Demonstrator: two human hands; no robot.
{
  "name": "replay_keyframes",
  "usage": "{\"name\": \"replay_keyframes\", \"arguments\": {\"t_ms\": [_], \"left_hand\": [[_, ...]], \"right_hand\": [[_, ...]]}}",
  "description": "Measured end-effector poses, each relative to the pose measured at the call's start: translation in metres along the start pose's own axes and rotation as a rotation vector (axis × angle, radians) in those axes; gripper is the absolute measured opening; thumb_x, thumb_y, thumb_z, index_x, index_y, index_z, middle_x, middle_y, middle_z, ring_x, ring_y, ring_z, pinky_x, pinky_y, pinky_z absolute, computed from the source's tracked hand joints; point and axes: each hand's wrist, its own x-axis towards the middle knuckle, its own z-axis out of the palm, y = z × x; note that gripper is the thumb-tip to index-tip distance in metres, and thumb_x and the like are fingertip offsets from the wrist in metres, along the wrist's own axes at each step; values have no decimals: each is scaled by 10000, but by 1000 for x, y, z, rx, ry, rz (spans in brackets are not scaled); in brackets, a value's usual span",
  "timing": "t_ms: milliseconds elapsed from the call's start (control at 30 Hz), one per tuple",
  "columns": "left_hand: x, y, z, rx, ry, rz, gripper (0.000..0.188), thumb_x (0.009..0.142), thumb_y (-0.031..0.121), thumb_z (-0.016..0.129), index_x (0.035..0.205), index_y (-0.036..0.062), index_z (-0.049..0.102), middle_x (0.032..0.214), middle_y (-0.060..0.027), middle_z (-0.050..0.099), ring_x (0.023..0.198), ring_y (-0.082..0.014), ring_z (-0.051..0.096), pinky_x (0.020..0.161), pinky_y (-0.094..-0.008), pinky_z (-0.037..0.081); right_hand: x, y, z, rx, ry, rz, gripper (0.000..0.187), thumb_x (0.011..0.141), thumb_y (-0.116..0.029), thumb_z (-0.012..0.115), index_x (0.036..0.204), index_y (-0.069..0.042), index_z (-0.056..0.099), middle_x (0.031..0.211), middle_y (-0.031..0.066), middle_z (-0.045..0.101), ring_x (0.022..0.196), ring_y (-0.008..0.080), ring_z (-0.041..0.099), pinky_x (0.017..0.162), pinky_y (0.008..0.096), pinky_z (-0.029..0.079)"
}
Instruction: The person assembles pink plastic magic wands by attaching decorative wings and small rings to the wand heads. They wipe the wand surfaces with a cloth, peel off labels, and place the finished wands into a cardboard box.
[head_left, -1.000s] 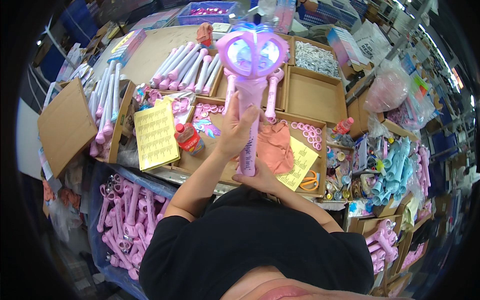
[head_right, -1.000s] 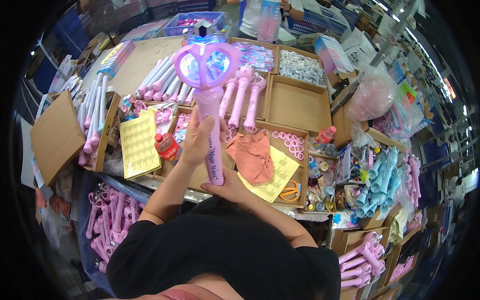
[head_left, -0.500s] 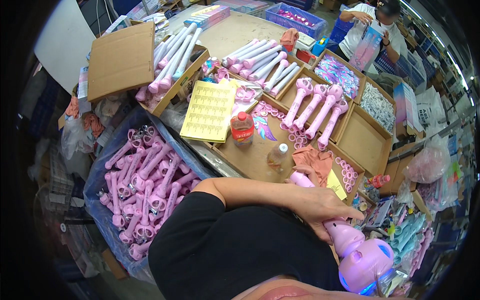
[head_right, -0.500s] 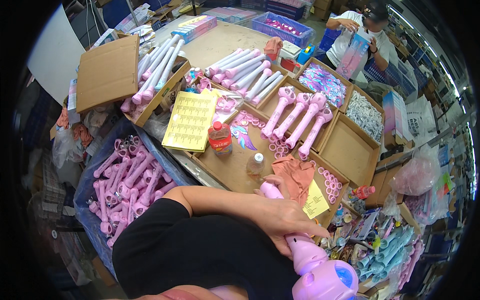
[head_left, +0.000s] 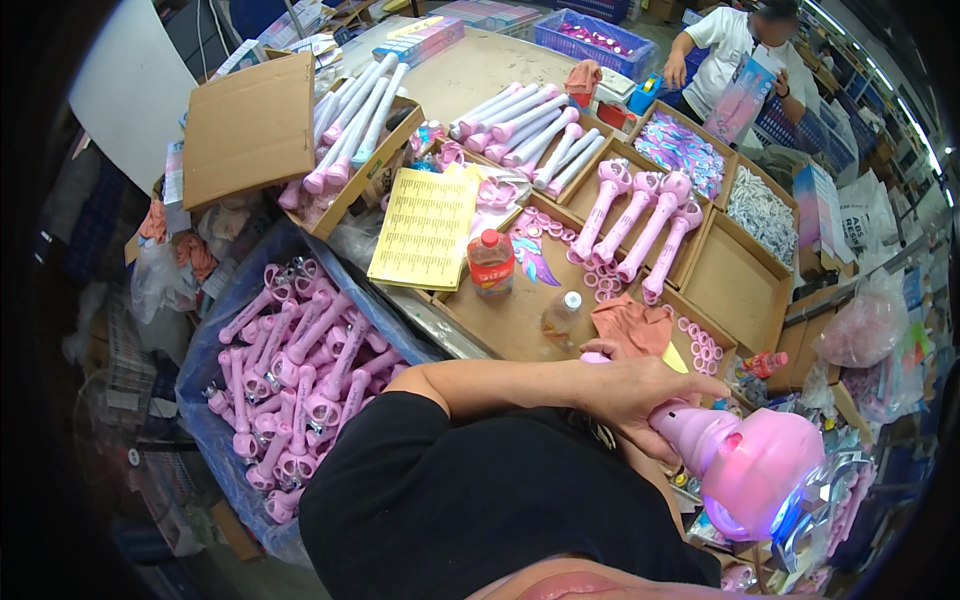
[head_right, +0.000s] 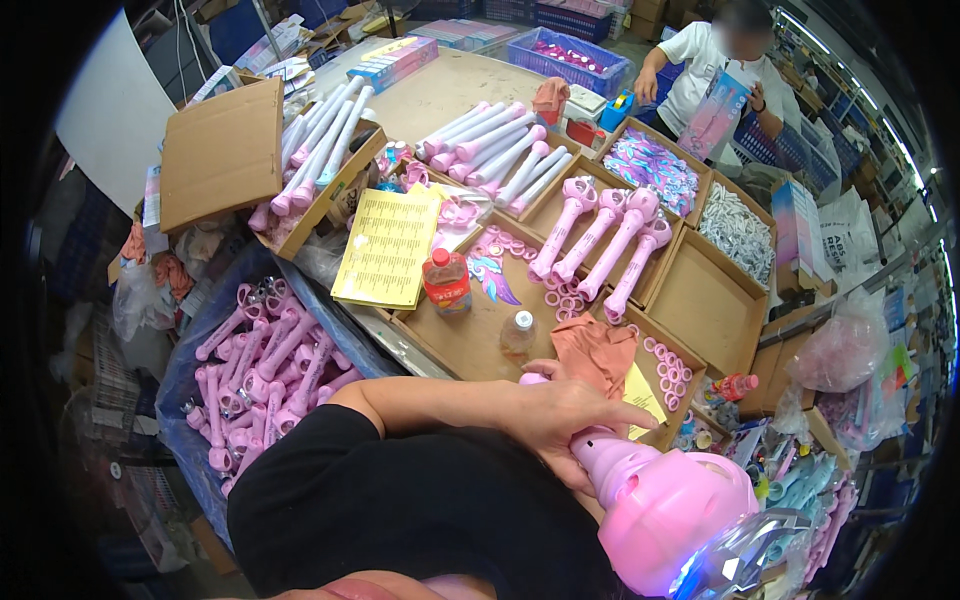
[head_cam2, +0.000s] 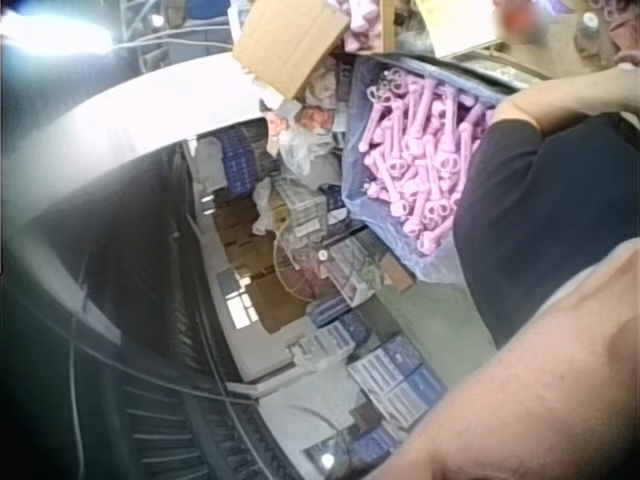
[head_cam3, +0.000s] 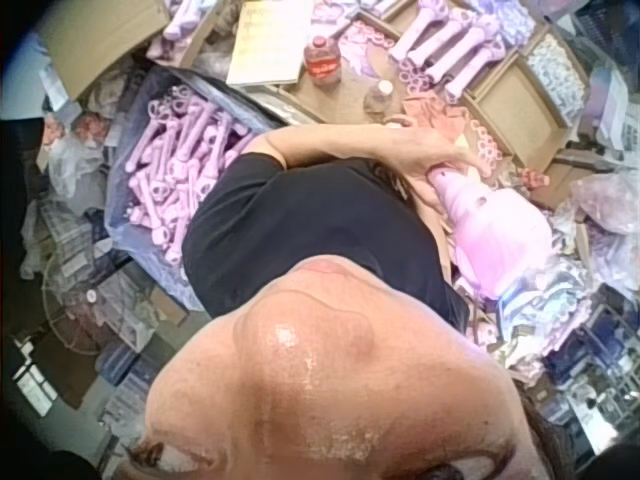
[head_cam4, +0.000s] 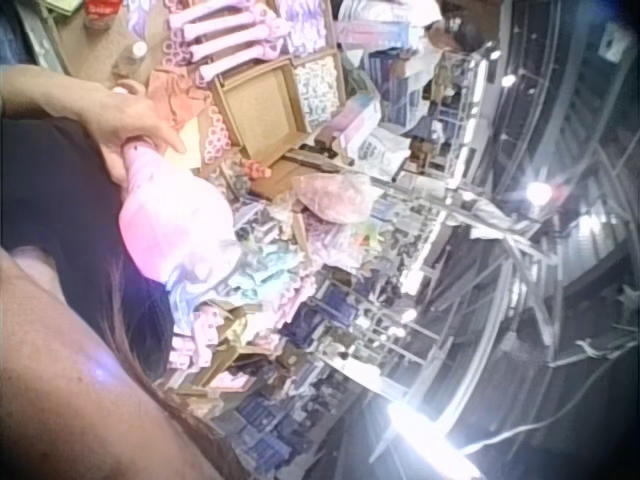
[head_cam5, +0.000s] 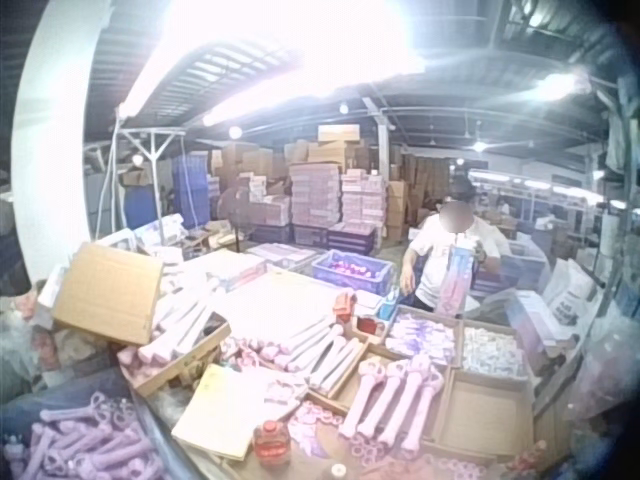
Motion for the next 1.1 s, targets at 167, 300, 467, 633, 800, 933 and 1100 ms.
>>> {"name": "replay_keyframes", "arguments": {"t_ms": [167,300,467,633,800,933,1100], "left_hand": [[0,-7,1,-5,43,12,844,670,320,823,1331,65,363,847,-143,662,723,-324,661,639,-375,510],[3,-12,3,-8,33,22,846,670,310,824,1333,63,361,830,-134,660,715,-317,660,628,-374,507],[4,-16,3,-15,38,46,844,671,293,824,1335,57,361,825,-128,659,707,-308,658,613,-371,501],[7,-15,1,-27,47,67,849,668,294,827,1334,50,360,822,-124,658,703,-303,656,604,-364,497],[14,-13,1,-35,48,63,837,678,305,820,1329,47,362,814,-123,648,694,-299,652,605,-365,499],[21,-9,2,-75,46,-16,827,699,359,795,1324,46,355,822,-134,644,707,-323,646,618,-379,501],[28,-2,1,-81,45,-21,849,708,383,783,1342,52,325,855,-156,644,728,-355,641,641,-400,505]], "right_hand": [[0,-2,-1,-8,-16,9,376,817,-215,720,1092,-39,532,1007,75,566,961,175,563,863,310,450],[-1,-4,-3,-19,-26,25,376,818,-209,721,1093,-38,532,1008,74,568,961,170,564,861,309,451],[0,-2,-6,-32,-27,36,375,819,-201,722,1096,-36,531,1011,72,570,962,165,564,859,306,453],[2,1,-9,-39,-21,43,375,819,-194,723,1098,-34,530,1013,70,573,962,160,565,856,304,455],[0,3,-11,-54,-29,66,375,820,-186,724,1100,-32,529,1015,69,575,963,154,565,854,302,456],[-2,8,-10,-63,-31,79,374,821,-180,725,1102,-31,529,1017,67,577,963,150,566,852,300,457],[-1,13,-11,-75,-33,93,374,821,-173,726,1104,-29,528,1019,66,579,964,144,566,849,298,459]]}}
